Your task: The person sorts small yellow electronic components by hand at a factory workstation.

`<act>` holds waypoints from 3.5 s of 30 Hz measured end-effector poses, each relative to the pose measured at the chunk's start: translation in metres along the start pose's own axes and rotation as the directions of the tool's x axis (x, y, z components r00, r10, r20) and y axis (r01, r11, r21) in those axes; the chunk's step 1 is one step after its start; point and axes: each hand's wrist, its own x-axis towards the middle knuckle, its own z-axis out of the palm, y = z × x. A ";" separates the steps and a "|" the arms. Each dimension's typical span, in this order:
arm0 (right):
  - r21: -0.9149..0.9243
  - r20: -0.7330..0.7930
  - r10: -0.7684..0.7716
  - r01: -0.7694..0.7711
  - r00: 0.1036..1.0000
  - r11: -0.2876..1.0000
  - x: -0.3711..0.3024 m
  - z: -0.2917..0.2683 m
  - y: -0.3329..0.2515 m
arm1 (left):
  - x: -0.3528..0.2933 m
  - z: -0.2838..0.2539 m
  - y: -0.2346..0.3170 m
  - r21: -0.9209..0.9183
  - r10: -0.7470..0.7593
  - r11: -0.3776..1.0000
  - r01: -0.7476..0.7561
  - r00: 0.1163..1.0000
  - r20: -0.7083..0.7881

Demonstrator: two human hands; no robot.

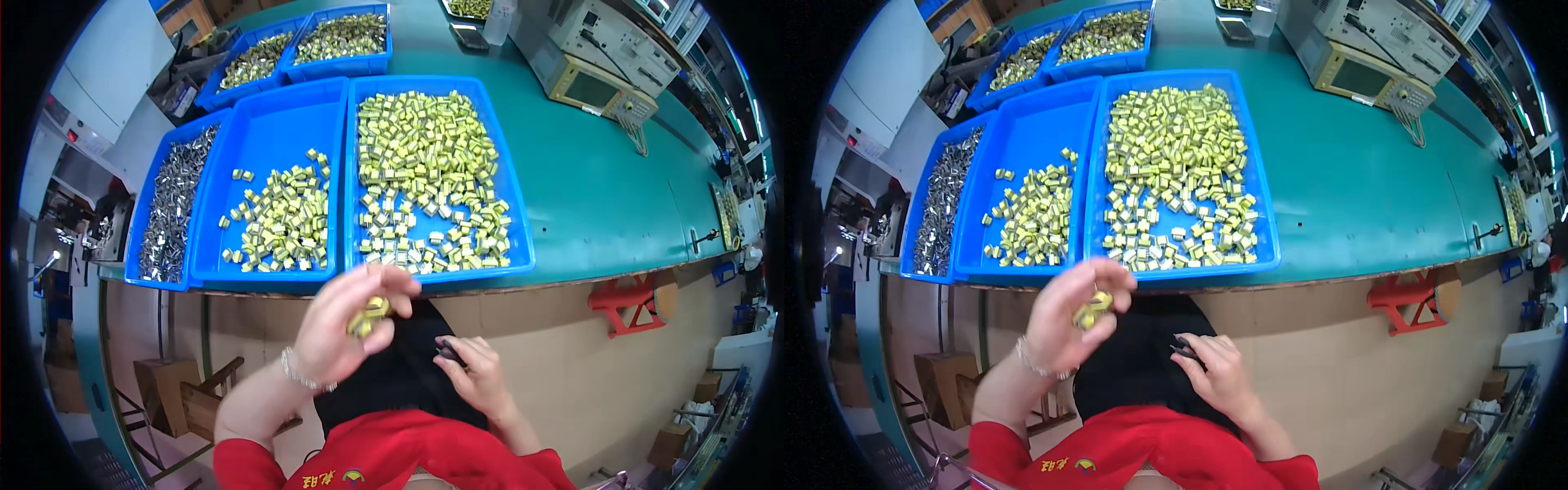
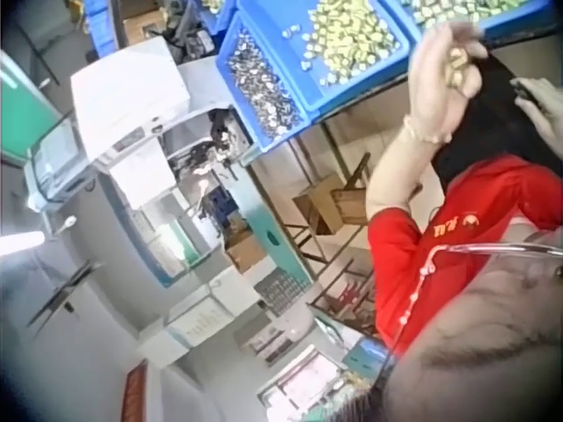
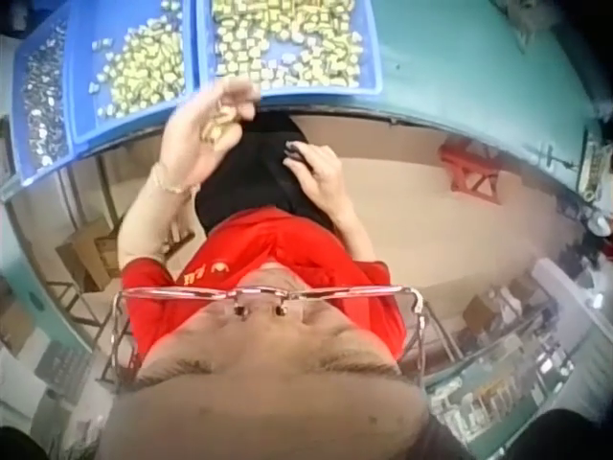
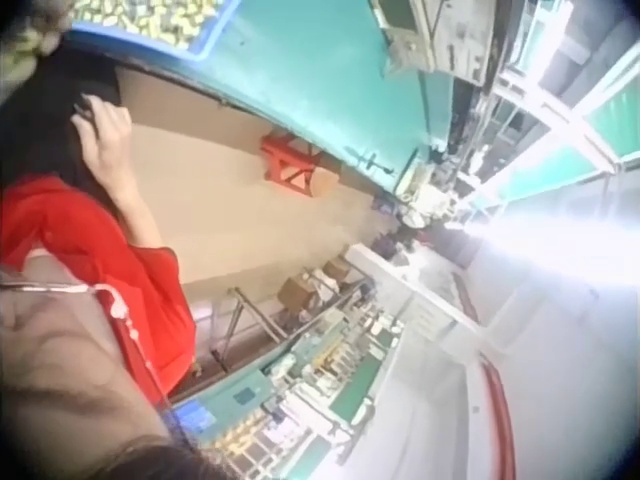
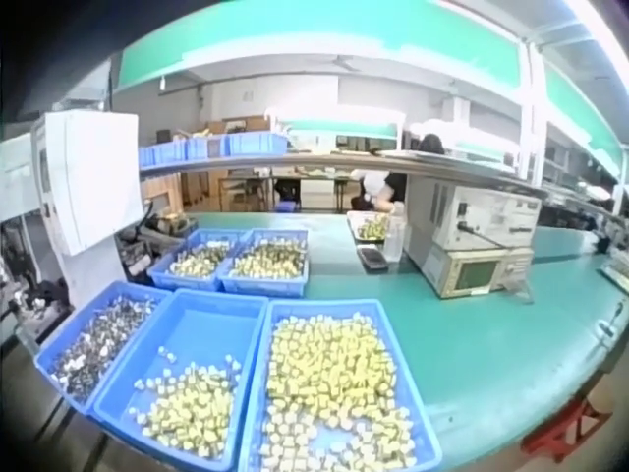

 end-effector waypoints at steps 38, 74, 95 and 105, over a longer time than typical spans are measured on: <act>0.411 -0.092 0.266 -0.207 0.960 0.888 -0.005 -0.001 -0.018 | -0.014 -0.028 -0.109 0.602 0.440 0.674 -0.429 0.887 0.139; 0.480 0.003 0.403 -0.355 0.915 0.802 -0.010 0.003 -0.006 | -0.019 -0.041 -0.133 0.211 0.291 0.941 -0.264 0.951 -0.107; -0.192 0.035 -0.081 0.087 0.996 0.978 -0.003 0.005 -0.008 | -0.018 -0.046 -0.139 0.037 0.075 0.997 -0.073 0.996 -0.051; -0.189 0.029 -0.082 0.086 0.996 0.978 -0.006 0.005 -0.007 | -0.017 -0.049 -0.143 0.264 0.256 0.934 -0.241 0.966 -0.024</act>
